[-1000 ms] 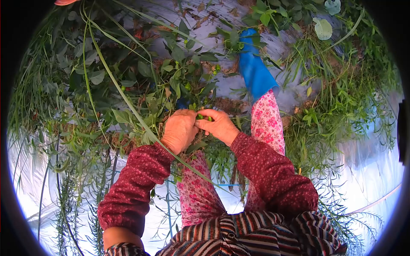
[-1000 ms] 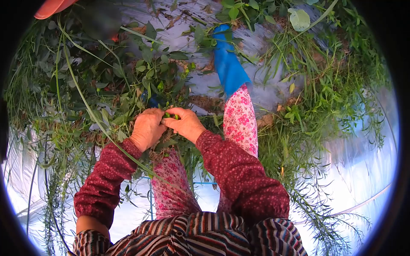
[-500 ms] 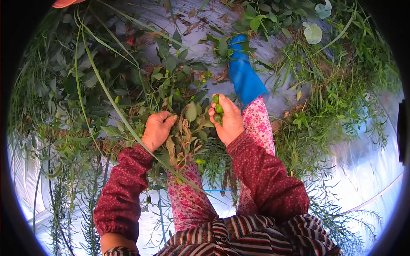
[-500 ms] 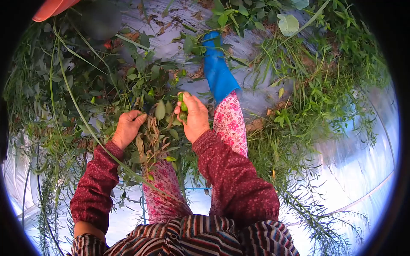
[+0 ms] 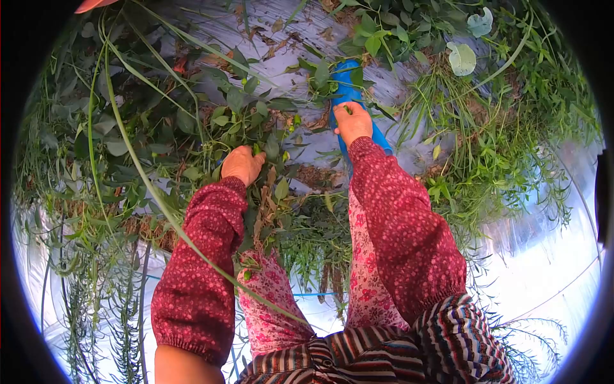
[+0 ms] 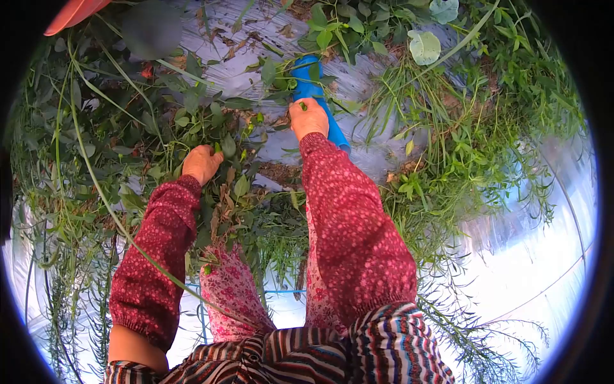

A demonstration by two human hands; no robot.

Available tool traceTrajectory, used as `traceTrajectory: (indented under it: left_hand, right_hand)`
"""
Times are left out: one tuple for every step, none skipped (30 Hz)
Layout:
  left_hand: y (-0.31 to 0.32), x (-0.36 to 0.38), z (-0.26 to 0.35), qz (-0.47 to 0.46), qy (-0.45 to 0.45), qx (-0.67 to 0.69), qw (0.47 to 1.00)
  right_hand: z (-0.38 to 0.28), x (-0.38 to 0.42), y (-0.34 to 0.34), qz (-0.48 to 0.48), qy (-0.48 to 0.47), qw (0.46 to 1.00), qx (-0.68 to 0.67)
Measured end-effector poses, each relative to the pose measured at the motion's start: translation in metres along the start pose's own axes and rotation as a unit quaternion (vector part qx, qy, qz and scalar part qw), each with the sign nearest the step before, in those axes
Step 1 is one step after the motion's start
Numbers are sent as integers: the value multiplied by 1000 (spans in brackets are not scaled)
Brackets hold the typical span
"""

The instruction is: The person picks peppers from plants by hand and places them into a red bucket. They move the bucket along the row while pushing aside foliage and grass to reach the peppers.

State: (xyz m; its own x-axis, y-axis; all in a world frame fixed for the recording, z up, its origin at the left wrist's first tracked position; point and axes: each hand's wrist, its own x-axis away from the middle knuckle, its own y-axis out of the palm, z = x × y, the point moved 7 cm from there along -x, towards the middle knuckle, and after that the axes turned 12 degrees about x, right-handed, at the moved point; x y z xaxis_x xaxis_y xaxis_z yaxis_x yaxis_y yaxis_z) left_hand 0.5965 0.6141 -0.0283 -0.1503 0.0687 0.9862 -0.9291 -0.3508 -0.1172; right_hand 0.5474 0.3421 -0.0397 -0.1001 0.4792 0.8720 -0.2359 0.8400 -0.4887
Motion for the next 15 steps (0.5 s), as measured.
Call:
traceTrajectory:
  left_hand:
    - [6,2,2,-42,-5,7,999]
    - [9,4,4,-50,13,13,999]
    - [13,7,3,-52,13,15,998]
    - [9,9,6,-17,41,16,999]
    - [4,14,11,21,68,17,997]
    - [-3,21,17,96,114,18,989]
    - [-4,25,19,98,116,19,988]
    - [-7,30,29,95,159,29,982]
    - [-9,35,37,93,202,39,974]
    - [-7,39,41,83,249,37,964]
    - [-8,43,42,87,255,40,962]
    - [-5,47,43,56,263,49,962]
    - [-3,49,45,25,270,57,961]
    - [-7,48,46,30,273,58,960]
    - [-9,47,44,31,269,56,961]
  right_hand:
    - [-3,-16,4,2,-2,1000,2]
    - [-12,-25,1,64,-44,995,62]
    - [-18,-29,-1,124,-84,981,122]
    - [-11,-39,4,85,-35,993,71]
    - [-18,-40,2,85,-37,993,71]
    - [-23,-41,5,53,-36,996,60]
    - [-28,-41,7,23,-36,998,48]
    - [-37,-43,6,80,-72,992,64]
    - [-39,-45,8,84,-77,991,65]
    - [-38,-46,13,65,-73,995,27]
    - [-39,-49,14,46,-69,997,-12]
    - [-42,-52,18,1,-69,998,-11]
    - [-46,-54,16,5,-75,997,-12]
    - [-47,-59,19,-1,-76,997,-22]
    - [-49,-64,25,-11,-77,996,-33]
